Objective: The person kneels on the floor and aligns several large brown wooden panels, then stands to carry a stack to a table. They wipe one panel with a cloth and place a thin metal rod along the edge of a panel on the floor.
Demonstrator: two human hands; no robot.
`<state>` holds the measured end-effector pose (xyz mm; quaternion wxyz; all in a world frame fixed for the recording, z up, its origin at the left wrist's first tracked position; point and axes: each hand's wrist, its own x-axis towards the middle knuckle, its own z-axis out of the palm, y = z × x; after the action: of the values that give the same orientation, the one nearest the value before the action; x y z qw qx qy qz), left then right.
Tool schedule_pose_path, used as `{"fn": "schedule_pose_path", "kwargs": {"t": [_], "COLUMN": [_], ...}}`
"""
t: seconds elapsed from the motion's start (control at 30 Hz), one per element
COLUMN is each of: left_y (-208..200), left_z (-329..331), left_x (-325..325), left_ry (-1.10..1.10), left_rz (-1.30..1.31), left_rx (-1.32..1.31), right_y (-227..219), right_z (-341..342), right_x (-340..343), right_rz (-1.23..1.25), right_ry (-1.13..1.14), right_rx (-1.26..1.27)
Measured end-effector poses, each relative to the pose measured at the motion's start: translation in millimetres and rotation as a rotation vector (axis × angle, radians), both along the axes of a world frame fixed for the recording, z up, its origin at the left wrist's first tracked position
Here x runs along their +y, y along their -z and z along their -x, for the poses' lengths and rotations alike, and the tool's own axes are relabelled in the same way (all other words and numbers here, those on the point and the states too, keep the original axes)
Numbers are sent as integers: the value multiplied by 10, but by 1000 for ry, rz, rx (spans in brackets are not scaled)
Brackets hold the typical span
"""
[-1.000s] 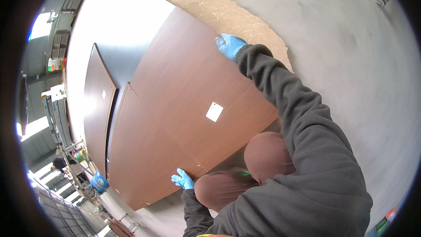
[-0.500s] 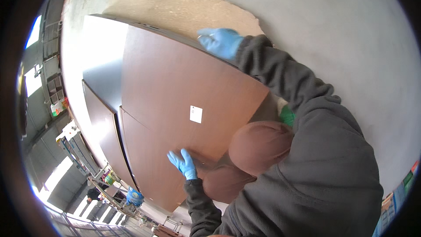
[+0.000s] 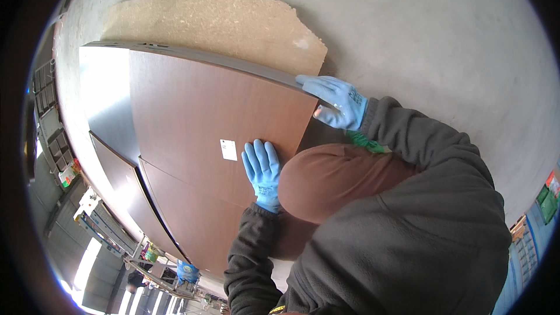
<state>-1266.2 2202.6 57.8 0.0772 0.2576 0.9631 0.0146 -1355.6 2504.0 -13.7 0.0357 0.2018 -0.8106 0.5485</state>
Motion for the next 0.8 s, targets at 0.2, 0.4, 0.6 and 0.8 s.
{"fn": "schedule_pose_path", "kwargs": {"t": [0.2, 0.4, 0.6, 0.8], "left_y": [54, 107, 123, 134], "left_z": [-27, -28, -35, -49], "left_x": [10, 47, -8, -23], "left_ry": [-18, -21, -16, -20], "left_rz": [-40, 3, -89, -86], "left_rx": [-25, 17, 24, 5], "right_y": [-26, -110, -92, -110], "right_z": [44, 28, 38, 37], "right_x": [-19, -47, -29, -29], "right_rz": [-74, -88, -139, -141], "right_ry": [-1, 40, 22, 17], "right_rx": [-72, -109, -56, -73]}}
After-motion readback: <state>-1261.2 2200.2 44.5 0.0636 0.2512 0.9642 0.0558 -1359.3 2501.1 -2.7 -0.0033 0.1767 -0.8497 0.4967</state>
